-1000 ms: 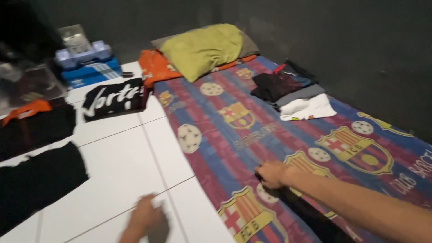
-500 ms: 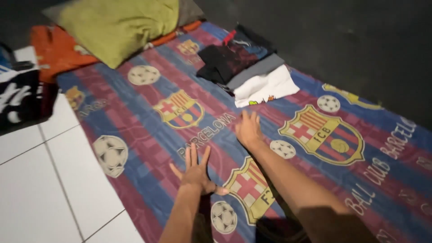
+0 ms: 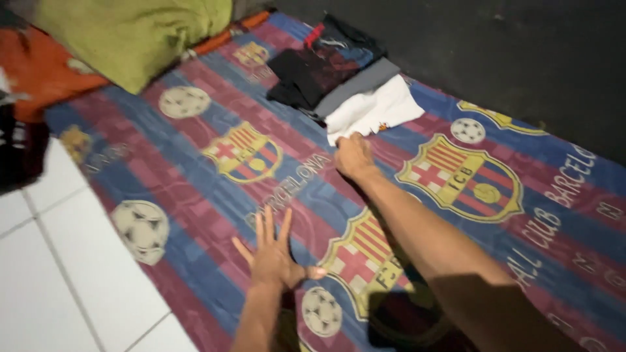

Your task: Fold several t-shirts on the floor.

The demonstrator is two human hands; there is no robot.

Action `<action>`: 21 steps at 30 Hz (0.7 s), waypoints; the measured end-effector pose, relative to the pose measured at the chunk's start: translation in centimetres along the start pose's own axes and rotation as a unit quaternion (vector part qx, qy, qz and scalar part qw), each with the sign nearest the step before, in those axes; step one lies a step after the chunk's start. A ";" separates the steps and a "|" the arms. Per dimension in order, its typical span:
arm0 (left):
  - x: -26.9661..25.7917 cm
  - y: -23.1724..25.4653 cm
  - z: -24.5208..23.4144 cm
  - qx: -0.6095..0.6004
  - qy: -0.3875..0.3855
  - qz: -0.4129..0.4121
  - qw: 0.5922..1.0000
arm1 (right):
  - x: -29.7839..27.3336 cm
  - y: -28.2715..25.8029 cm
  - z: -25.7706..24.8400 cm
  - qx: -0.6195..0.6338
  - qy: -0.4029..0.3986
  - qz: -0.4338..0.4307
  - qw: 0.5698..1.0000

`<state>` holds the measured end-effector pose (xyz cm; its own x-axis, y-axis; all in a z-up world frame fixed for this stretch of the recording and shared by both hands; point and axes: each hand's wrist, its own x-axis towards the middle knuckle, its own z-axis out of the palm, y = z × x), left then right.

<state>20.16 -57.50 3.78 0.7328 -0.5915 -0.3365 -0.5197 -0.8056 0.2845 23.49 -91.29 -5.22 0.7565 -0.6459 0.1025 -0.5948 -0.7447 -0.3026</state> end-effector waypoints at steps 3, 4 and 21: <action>-0.9 -0.5 1.9 -0.039 0.006 0.001 0.999 | -2.7 -3.4 -4.9 0.026 -0.058 -0.026 0.998; -1.1 -0.4 1.0 -0.036 0.009 -0.002 0.999 | -2.4 -3.8 -4.7 0.030 -0.057 -0.030 0.997; 0.1 0.6 0.1 0.012 -0.039 -0.026 0.999 | -3.4 0.8 -3.5 -0.012 0.089 -0.154 0.984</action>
<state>19.86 -58.05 3.80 0.7231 -0.5495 -0.4186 -0.4931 -0.8350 0.2442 19.49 -90.28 -2.51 0.8438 -0.4065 0.3505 -0.3526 -0.9121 -0.2090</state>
